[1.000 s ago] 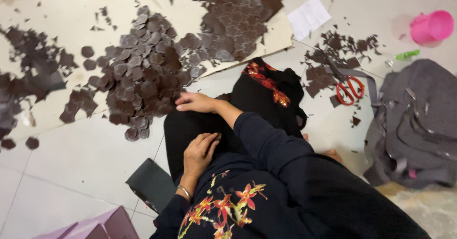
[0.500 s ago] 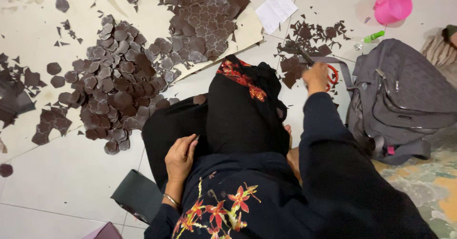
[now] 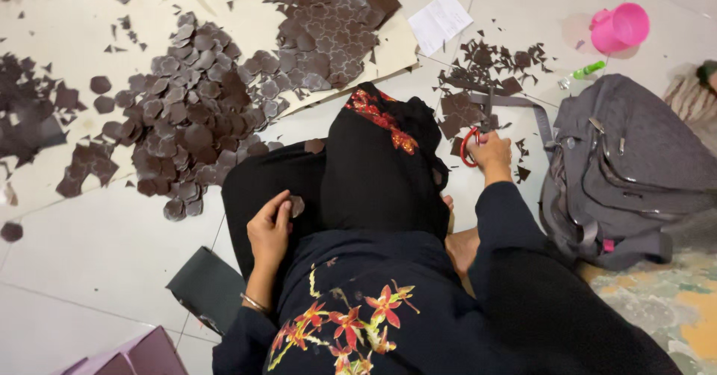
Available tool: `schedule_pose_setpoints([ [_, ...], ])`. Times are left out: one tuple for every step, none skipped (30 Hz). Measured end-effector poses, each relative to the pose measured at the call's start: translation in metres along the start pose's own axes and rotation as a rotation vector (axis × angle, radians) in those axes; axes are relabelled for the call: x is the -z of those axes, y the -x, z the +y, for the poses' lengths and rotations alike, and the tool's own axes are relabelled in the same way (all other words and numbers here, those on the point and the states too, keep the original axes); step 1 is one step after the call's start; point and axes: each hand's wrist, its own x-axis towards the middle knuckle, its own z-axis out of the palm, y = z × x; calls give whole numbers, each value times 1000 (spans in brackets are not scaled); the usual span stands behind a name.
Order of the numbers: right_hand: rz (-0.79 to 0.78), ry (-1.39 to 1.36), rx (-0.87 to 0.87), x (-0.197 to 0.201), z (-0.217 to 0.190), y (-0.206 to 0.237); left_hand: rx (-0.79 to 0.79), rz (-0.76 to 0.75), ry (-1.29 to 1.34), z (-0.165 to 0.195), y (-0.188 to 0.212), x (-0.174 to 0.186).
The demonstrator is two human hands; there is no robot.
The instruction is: The person sits on the floor and uses red-handled scissors to cut cloud-shaped pieces from a brown patterned sheet. They repeatedly pick up sheets, cut along the outlines, and place the finished shapes into a growing pile on the floor.
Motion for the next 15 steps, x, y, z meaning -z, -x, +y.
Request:
schedule_pose_setpoints([
  [37, 29, 44, -2, 0, 6, 46, -6, 130, 2, -1, -1],
  [15, -25, 60, -2, 1, 11, 91, -12, 260, 4, -2, -1],
  [-6, -79, 79, -3, 1, 15, 144, -48, 382, 9, -2, 0],
  [-30, -132, 98, -5, 1, 18, 196, -85, 504, 15, -2, 1],
  [-29, -235, 73, -7, 1, 22, 251, -121, 624, 22, 0, 2],
  [-28, -338, 47, -11, 1, 26, 276, -142, 662, 31, 3, 5],
  [-25, -441, 23, -13, 0, 28, 297, -162, 703, 41, 6, 8],
  [-96, -638, -46, -15, -3, 28, 317, -183, 746, 51, 9, 10],
  [-173, -830, -117, -18, -4, 28, 295, -189, 784, 62, 13, 13],
  [-256, -1016, -192, -17, -5, 28, 275, -194, 821, 71, 18, 16],
  [-347, -1203, -238, -14, -7, 26, 253, -195, 855, 80, 24, 19],
  [-441, -1391, -290, -10, -9, 24, 229, -187, 891, 88, 30, 22],
  [-537, -1577, -351, -6, -12, 21, 204, -181, 923, 96, 35, 24],
  [-613, -1707, -364, -3, -14, 19, 175, -177, 957, 103, 39, 27],
  [-686, -1808, -323, 4, -17, 20, 165, -179, 967, 109, 43, 28],
])
